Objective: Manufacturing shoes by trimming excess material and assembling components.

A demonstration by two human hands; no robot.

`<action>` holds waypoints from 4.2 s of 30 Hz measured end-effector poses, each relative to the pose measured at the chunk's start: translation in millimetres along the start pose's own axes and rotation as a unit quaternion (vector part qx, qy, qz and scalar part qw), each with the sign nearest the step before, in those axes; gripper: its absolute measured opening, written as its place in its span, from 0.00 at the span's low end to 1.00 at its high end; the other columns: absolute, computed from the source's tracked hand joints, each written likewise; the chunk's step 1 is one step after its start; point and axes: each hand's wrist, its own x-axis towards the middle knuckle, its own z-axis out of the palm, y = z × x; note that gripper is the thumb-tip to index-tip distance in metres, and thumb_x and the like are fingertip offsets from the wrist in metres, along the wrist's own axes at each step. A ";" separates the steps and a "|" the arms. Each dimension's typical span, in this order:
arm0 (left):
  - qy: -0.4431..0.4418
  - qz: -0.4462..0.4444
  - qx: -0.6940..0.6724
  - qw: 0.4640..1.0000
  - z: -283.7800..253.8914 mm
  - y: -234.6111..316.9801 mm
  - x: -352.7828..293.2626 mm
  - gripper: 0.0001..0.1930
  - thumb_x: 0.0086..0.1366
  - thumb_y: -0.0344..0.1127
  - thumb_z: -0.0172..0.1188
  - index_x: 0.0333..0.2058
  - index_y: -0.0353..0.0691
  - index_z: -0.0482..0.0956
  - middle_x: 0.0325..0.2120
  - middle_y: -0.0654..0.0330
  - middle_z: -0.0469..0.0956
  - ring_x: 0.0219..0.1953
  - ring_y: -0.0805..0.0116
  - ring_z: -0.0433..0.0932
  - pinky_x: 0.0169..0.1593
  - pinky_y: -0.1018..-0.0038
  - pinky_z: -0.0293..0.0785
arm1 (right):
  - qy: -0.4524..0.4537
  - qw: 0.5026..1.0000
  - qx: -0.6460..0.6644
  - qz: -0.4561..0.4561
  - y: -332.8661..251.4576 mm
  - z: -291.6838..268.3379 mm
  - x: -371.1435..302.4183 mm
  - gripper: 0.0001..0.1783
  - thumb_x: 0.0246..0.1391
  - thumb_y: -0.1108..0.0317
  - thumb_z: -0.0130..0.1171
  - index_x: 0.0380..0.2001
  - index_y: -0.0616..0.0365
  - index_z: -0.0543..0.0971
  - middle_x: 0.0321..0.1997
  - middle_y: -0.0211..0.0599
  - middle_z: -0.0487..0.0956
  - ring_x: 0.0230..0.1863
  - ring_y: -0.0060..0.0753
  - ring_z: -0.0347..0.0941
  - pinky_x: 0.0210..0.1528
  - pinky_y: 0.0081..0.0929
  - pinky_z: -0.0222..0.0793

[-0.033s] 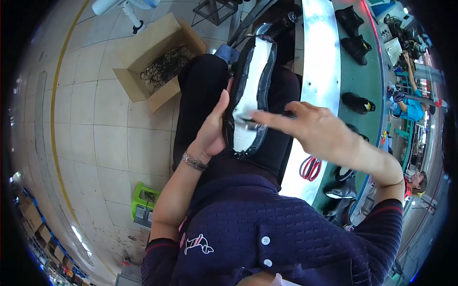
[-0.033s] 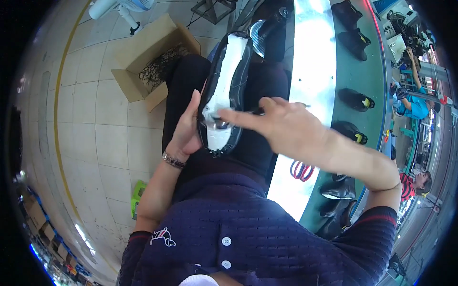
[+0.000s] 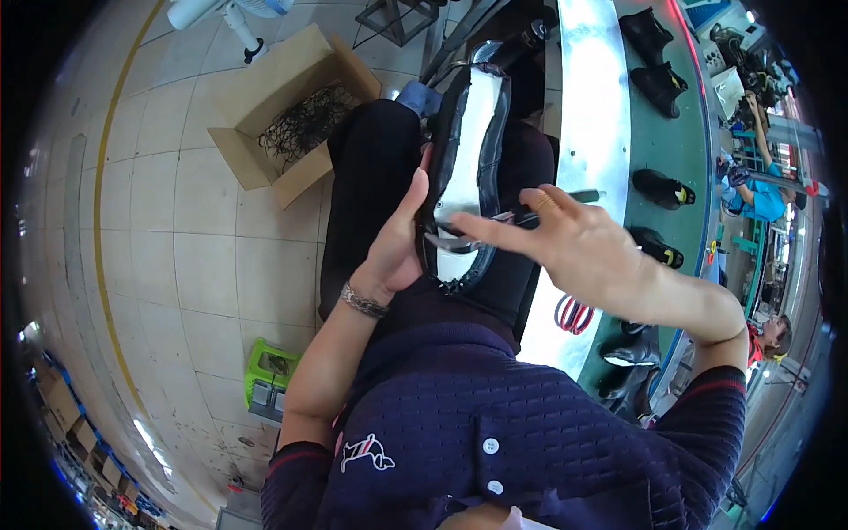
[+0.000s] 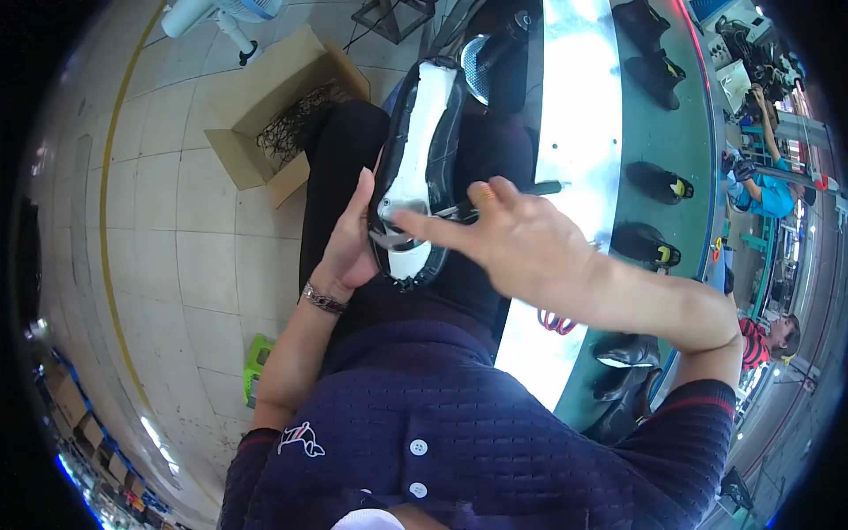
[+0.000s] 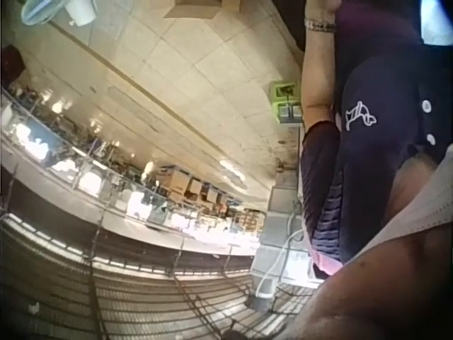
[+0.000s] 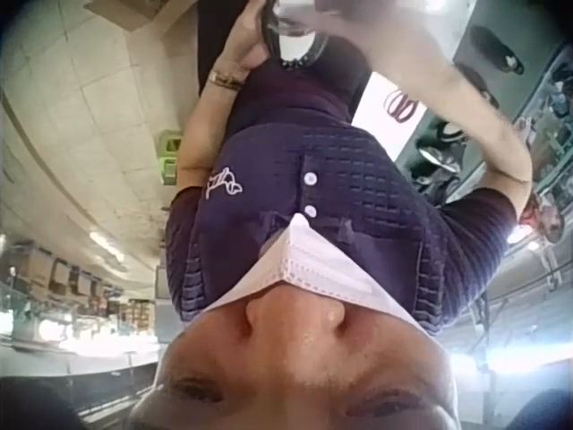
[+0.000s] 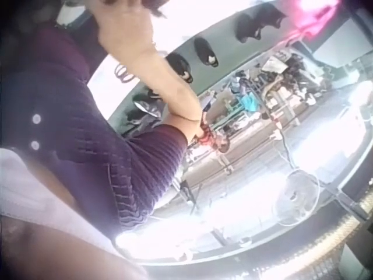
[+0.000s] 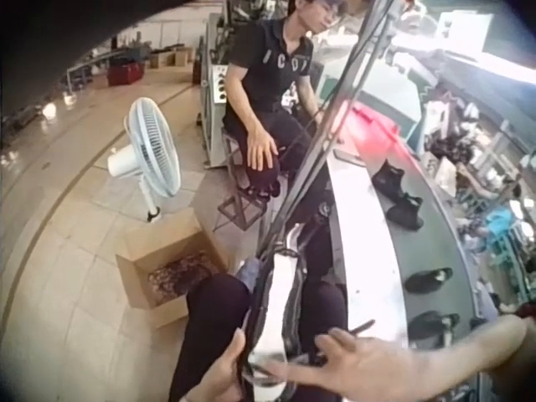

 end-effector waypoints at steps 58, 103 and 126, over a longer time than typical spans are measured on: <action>0.038 -0.155 0.317 0.935 -16.4 -11.1 -38.4 0.24 0.52 0.26 0.73 0.47 0.37 0.75 0.39 0.62 0.79 0.42 0.75 0.77 0.47 0.76 0.75 | 0.075 0.997 0.000 0.001 -16.0 58.1 -6.2 0.45 0.53 0.71 0.52 0.71 0.25 0.49 0.17 0.37 0.70 0.13 0.26 0.70 0.10 0.23 0.63; -0.278 0.009 0.763 0.584 143.3 -56.5 72.6 0.18 0.57 0.37 0.69 0.44 0.36 0.78 0.37 0.54 0.81 0.34 0.63 0.81 0.40 0.72 0.77 | 0.673 0.334 0.347 0.561 135.0 163.7 -236.5 0.49 0.44 0.60 0.70 0.66 0.68 0.58 0.54 0.54 0.74 0.51 0.37 0.74 0.52 0.26 0.69; -0.240 -0.029 0.804 0.543 104.0 -17.5 42.3 0.17 0.60 0.38 0.65 0.45 0.35 0.78 0.38 0.52 0.81 0.37 0.60 0.80 0.43 0.70 0.76 | 0.639 0.374 0.038 0.671 140.9 186.6 -313.5 0.14 0.52 0.60 0.66 0.29 0.61 0.77 0.19 0.37 0.75 0.22 0.30 0.72 0.26 0.30 0.65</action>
